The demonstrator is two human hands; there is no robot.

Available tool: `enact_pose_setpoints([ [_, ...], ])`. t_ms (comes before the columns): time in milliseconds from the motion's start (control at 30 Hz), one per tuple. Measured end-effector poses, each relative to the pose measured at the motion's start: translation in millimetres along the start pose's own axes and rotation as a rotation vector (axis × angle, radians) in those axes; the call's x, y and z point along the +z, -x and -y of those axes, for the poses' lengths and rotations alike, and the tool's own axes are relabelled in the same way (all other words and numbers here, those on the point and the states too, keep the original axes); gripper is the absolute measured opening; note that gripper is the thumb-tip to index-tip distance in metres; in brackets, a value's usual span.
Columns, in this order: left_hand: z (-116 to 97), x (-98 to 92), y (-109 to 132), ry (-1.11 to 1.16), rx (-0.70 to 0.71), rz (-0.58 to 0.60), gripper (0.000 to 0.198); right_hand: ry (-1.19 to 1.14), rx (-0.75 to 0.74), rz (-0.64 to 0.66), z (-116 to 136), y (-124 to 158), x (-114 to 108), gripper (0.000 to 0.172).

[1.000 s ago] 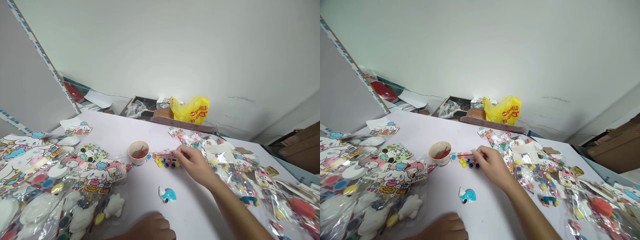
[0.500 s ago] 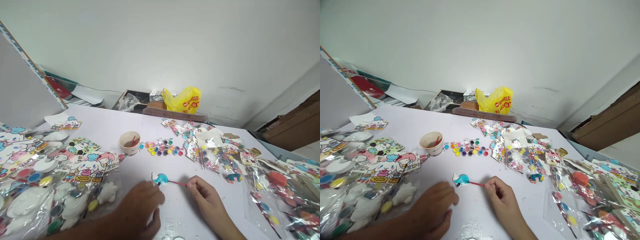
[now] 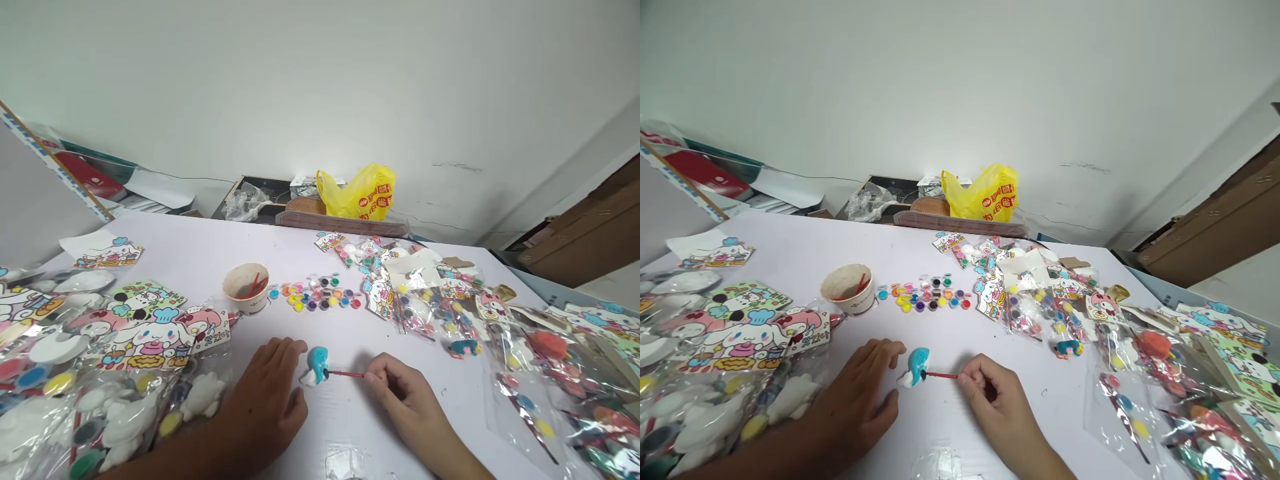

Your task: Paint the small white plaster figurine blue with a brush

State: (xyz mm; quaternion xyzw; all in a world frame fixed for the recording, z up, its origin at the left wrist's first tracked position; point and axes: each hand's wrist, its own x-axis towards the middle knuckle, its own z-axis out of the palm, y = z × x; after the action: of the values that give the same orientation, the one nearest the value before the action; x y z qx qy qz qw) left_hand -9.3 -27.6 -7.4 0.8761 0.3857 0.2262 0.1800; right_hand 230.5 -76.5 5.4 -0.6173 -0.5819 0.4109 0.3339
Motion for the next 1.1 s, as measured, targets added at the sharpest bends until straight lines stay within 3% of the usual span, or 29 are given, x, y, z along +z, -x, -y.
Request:
enact_pose_setpoints([
  [433,9.0,12.4,1.4,-0.142,0.092,-0.068,0.055,-0.022,-0.01,-0.069,-0.3,-1.2,-0.5,0.037],
  [633,9.1,13.1,-1.5,-0.119,0.081,-0.123,0.047,-0.036,-0.009,-0.062,-7.3,0.0,0.9,0.038],
  [733,5.7,10.7,-2.7,-0.11,0.048,-0.115,0.046,-0.055,-0.003,-0.074,-8.5,-1.0,1.0,0.04],
  [900,-1.6,4.7,-5.5,-0.106,-0.069,-0.007,0.024,-0.095,-0.009,-0.134,-4.1,-3.1,1.3,0.044],
  [1100,-5.4,1.6,-12.4,-0.076,-0.109,0.033,0.015,-0.1,-0.055,-0.088,-1.3,-4.0,-2.0,0.044],
])
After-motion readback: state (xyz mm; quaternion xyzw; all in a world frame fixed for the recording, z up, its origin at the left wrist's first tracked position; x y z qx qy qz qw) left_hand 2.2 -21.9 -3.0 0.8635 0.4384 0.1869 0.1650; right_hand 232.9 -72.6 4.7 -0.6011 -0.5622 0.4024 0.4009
